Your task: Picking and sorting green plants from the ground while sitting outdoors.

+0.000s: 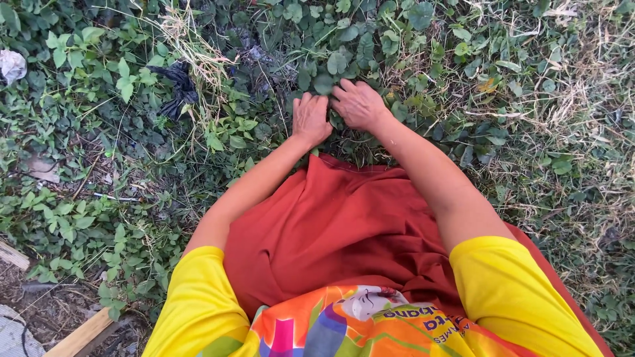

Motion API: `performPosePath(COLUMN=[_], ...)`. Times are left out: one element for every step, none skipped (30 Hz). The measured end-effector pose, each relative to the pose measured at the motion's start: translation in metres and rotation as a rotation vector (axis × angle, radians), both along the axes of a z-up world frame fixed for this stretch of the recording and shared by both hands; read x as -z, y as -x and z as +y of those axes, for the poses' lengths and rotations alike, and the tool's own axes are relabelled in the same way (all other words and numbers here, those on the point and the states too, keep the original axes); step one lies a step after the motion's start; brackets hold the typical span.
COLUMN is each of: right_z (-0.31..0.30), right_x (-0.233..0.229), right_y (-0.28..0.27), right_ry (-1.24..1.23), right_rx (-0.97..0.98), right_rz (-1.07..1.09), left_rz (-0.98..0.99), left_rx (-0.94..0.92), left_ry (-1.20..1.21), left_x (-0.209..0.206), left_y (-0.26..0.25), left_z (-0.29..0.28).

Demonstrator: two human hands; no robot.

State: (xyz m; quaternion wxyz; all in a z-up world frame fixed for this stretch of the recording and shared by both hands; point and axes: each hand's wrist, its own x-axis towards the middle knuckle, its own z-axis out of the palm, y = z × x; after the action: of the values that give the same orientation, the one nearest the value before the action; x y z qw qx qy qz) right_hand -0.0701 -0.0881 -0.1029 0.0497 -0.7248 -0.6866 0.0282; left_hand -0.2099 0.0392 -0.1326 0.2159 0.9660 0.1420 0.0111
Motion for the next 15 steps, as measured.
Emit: performPosePath(right_z=[-0.003, -0.006, -0.006, -0.012, -0.018, -0.017, -0.016, -0.015, -0.015, -0.015, -0.014, -0.016, -0.018, -0.018, -0.02], right_x=[-0.002, -0.003, -0.01, -0.016, -0.022, -0.027, -0.031, -0.036, -0.035, -0.035, -0.035, -0.038, -0.041, -0.044, -0.05], right_y=[0.0, 0.002, 0.002, 0.003, 0.003, -0.001, -0.005, -0.006, -0.006, -0.009, -0.011, -0.007, -0.002, -0.003, 0.0], right_ry=[0.012, 0.026, 0.024, -0.011, -0.047, -0.047, -0.093, -0.14, -0.139, -0.155, -0.171, -0.17, -0.221, -0.277, -0.279], right_rx=[-0.015, -0.028, -0.029, -0.032, -0.035, -0.033, -0.057, -0.08, -0.076, -0.083, -0.091, -0.091, -0.06, -0.03, -0.031], right_rz=[-0.027, -0.051, -0.05, -0.072, -0.094, -0.095, -0.054, -0.011, -0.009, 0.055, 0.12, 0.121, 0.18, 0.233, 0.228], left_rz=[-0.005, -0.008, -0.007, -0.021, -0.034, -0.035, -0.032, -0.025, -0.023, -0.017, -0.012, -0.011, -0.033, -0.061, -0.065], left_rx=[-0.028, -0.055, -0.056, -0.042, -0.027, -0.025, 0.003, 0.032, 0.036, 0.045, 0.056, 0.055, 0.036, 0.02, 0.023], left_ry=[0.059, 0.119, 0.117, 0.19, 0.264, 0.263, 0.405, 0.548, 0.549, 0.657, 0.765, 0.767, 0.889, 1.006, 1.004], left_x=[0.004, 0.007, 0.016, 0.027, 0.038, 0.046, 0.053, 0.06, 0.037, 0.014, -0.01, -0.002, 0.005, 0.012, 0.005], left_y=[0.0, 0.001, 0.002, 0.002, 0.002, -0.001, -0.003, -0.002, -0.003, -0.006, -0.008, -0.003, 0.003, 0.003, 0.001], left_z=[-0.002, -0.004, -0.002, -0.006, -0.01, -0.009, -0.007, -0.005, -0.002, 0.002, 0.005, 0.006, 0.006, 0.009, 0.009])
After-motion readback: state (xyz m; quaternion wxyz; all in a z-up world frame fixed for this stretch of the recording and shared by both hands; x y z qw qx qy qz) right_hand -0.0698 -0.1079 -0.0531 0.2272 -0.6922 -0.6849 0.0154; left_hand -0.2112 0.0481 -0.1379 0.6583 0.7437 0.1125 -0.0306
